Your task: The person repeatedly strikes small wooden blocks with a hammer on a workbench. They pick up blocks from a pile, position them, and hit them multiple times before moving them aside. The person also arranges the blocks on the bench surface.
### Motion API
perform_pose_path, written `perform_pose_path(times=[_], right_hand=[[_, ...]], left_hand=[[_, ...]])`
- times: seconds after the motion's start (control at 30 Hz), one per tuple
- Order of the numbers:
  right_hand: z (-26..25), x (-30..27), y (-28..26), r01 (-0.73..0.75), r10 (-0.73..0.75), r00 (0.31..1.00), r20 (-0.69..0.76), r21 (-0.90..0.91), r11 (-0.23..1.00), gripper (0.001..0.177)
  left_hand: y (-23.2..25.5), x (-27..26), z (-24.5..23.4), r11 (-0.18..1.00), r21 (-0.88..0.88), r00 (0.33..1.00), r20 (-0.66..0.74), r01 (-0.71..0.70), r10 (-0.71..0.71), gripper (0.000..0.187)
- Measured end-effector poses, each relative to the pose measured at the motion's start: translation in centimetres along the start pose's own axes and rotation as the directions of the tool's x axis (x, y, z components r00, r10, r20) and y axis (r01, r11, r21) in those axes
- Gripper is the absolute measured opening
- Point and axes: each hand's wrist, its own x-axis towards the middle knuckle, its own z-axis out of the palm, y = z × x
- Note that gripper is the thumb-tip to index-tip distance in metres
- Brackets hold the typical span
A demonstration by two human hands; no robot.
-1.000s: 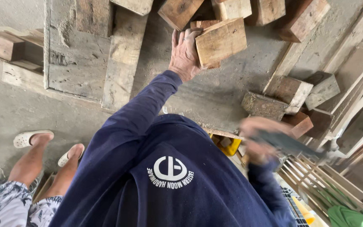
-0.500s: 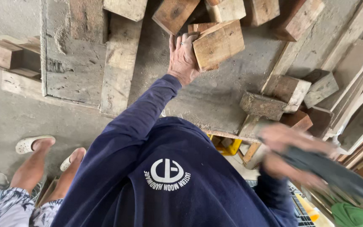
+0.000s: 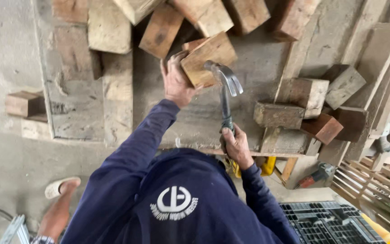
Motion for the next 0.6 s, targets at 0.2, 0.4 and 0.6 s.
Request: perform_pose_path(times=[0.2,0.4,0.6], right_hand=[[-2.8,0.8,0.8,0.089,-0.082,0.996,-0.036,0.239,0.967,0.040],[-5.3,4.5,1.4,0.054,0.011,0.985,-0.171,0.369,0.928,0.027],[-6.6,11.0,1.6,0.071,0.019,0.975,-0.223,0.388,0.919,0.019]], left_hand=[[5.1,1.6,-2.2,0.988,-0.139,0.997,-0.041,0.060,-0.066,0.114],[11.8,8.8,0.2,0.990,-0.116,0.996,-0.048,-0.085,0.080,0.115],[14.0,24.0,13.0,0.910,0.223,0.905,-0.169,-0.350,0.390,0.091]])
